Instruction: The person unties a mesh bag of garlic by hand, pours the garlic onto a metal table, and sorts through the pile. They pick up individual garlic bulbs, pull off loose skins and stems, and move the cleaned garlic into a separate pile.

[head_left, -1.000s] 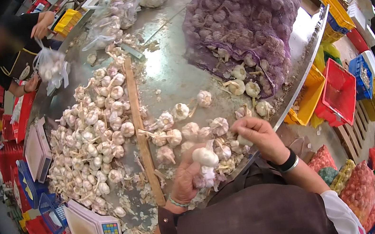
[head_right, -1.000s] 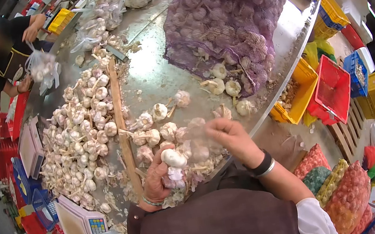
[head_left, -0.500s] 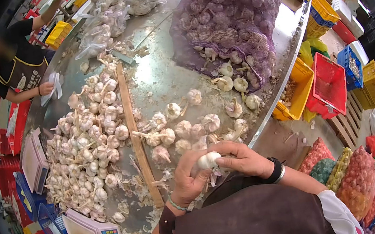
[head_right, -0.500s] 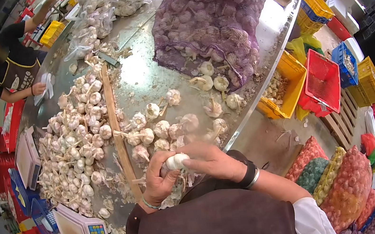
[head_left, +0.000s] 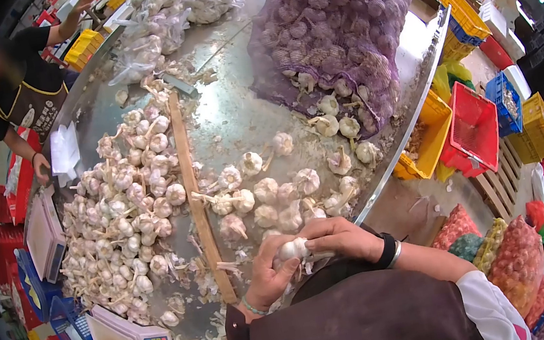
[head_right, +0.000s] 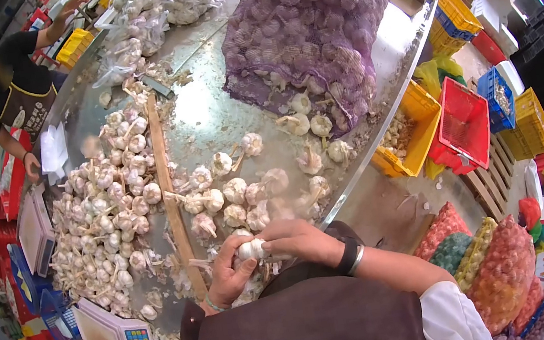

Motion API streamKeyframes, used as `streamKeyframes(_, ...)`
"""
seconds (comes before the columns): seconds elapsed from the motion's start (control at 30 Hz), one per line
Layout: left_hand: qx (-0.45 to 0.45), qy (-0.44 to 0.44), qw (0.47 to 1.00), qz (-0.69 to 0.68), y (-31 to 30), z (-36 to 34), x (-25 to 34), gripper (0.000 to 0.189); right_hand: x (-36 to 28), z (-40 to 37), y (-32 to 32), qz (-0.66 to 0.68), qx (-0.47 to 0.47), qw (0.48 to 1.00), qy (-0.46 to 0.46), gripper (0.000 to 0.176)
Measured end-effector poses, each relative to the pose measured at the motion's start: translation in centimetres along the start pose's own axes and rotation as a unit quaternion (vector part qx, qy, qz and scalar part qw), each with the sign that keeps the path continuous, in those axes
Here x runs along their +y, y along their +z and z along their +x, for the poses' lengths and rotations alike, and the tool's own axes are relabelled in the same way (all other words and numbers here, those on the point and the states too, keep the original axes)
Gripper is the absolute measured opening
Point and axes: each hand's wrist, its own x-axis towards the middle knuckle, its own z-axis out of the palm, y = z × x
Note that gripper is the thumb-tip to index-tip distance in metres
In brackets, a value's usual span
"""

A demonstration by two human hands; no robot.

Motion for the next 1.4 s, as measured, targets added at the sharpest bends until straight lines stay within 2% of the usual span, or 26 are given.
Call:
streamKeyframes(0.07, -0.020, -0.133, 0.988, -0.078, 0.0, -0.6, 0.2, 0.036, 1.3, 0.3, -0.2, -0.029, -0.003, 0.999, 0.026, 0.036)
streamKeyframes(0.17, 0.024, -0.163, 0.984, -0.066, 0.3, -0.9, -0.3, 0.036, 0.9, 0.9, 0.5, -0.089, 0.008, 0.995, 0.051, 0.038)
streamKeyframes(0.2, 0.026, -0.164, 0.984, -0.067, 0.2, -1.0, -0.7, 0.036, 0.2, 1.2, 0.8, -0.123, 0.024, 0.991, 0.052, 0.038)
streamKeyframes(0.23, 0.044, -0.142, 0.989, 0.015, 0.1, -1.1, -1.2, 0.034, -0.8, 1.4, 0.8, -0.247, 0.046, 0.967, 0.053, 0.039)
streamKeyframes(0.27, 0.062, -0.120, 0.986, 0.097, 0.0, -1.1, -1.5, 0.033, -1.4, 1.9, 0.4, -0.247, 0.044, 0.967, 0.054, 0.039)
streamKeyframes(0.33, 0.074, -0.124, 0.982, 0.121, -0.3, -1.2, -1.1, 0.032, -2.8, 3.4, -0.7, -0.426, 0.108, 0.894, 0.090, 0.036)
streamKeyframes(0.37, 0.083, -0.126, 0.978, 0.145, -0.4, -1.3, -0.9, 0.032, -4.1, 4.0, -1.1, -0.426, 0.106, 0.894, 0.091, 0.036)
streamKeyframes(0.43, 0.084, -0.130, 0.973, 0.171, -0.8, -1.5, -0.4, 0.033, -6.4, 5.2, -1.9, -0.559, 0.139, 0.815, 0.057, 0.037)
streamKeyframes(0.47, 0.084, -0.133, 0.968, 0.198, -1.1, -1.4, -0.4, 0.034, -6.5, 5.8, -2.6, -0.560, 0.139, 0.815, 0.056, 0.037)
streamKeyframes(0.53, 0.110, -0.149, 0.958, 0.217, -1.8, -1.9, -0.7, 0.034, -5.5, 7.0, -3.9, -0.608, 0.059, 0.788, 0.078, 0.037)
streamKeyframes(0.57, 0.135, -0.167, 0.948, 0.236, -2.2, -2.2, -0.9, 0.034, -3.0, 8.2, -4.6, -0.569, 0.092, 0.800, 0.166, 0.038)
streamKeyframes(0.6, 0.136, -0.164, 0.948, 0.237, -2.8, -2.4, -1.2, 0.034, -3.6, 8.3, -4.5, -0.570, 0.094, 0.800, 0.163, 0.038)
streamKeyframes(0.7, 0.189, -0.103, 0.896, 0.389, -4.1, -2.2, -1.2, 0.038, -5.0, 8.4, -4.2, -0.610, 0.060, 0.782, 0.113, 0.036)
streamKeyframes(0.73, 0.192, -0.103, 0.895, 0.389, -4.1, -1.9, -0.6, 0.038, -4.8, 8.4, -4.4, -0.599, 0.075, 0.791, 0.100, 0.036)
streamKeyframes(0.8, 0.249, -0.146, 0.930, 0.229, -4.1, -1.2, 0.7, 0.044, -4.7, 8.1, -4.6, -0.591, 0.083, 0.798, 0.085, 0.036)
streamKeyframes(0.87, 0.229, -0.148, 0.947, 0.171, -4.1, -0.4, 0.3, 0.049, -5.3, 6.9, -3.8, -0.535, 0.118, 0.823, -0.151, 0.038)
streamKeyframes(0.9, 0.184, -0.203, 0.959, -0.078, -3.8, 0.7, 0.7, 0.052, -6.5, 6.3, -2.7, -0.521, 0.101, 0.842, -0.097, 0.044)
streamKeyframes(0.93, 0.126, -0.243, 0.906, -0.321, -3.3, 1.6, 1.1, 0.055, -6.8, 5.7, -2.1, -0.521, 0.098, 0.842, -0.096, 0.044)
streamKeyframes(1.0, 0.083, -0.249, 0.912, -0.316, -1.7, 3.4, 2.4, 0.055, -7.1, 4.7, -1.2, -0.490, 0.086, 0.842, -0.210, 0.040)
streamKeyframes(1.07, 0.036, -0.255, 0.916, -0.307, -0.3, 4.0, 3.0, 0.055, -8.1, 3.8, -0.1, -0.473, 0.095, 0.843, -0.240, 0.048)
streamKeyframes(1.13, 0.034, -0.113, 0.961, -0.249, 0.6, 4.1, 3.2, 0.058, -8.4, 2.7, 0.1, -0.348, 0.111, 0.913, -0.183, 0.054)
streamKeyframes(1.2, 0.010, -0.092, 0.977, -0.193, 0.0, 3.8, 3.2, 0.057, -8.7, 1.6, -0.7, -0.319, 0.100, 0.932, -0.139, 0.059)
streamKeyframes(1.23, 0.016, -0.088, 0.987, -0.137, 0.0, 3.6, 3.4, 0.057, -8.7, 1.3, -1.0, -0.151, 0.085, 0.982, -0.071, 0.058)
streamKeyframes(1.3, 0.021, -0.083, 0.993, -0.080, -0.1, 3.7, 4.1, 0.057, -8.2, 1.1, -1.0, 0.138, 0.075, 0.987, 0.022, 0.051)
streamKeyframes(1.37, 0.040, 0.015, 0.997, 0.071, -0.1, 4.1, 5.0, 0.059, -8.2, 1.0, -0.7, 0.085, 0.059, 0.994, 0.031, 0.048)
streamKeyframes(1.4, 0.039, 0.014, 0.997, 0.071, 0.0, 4.1, 5.0, 0.059, -8.3, 0.9, -0.5, 0.030, 0.042, 0.998, 0.041, 0.046)
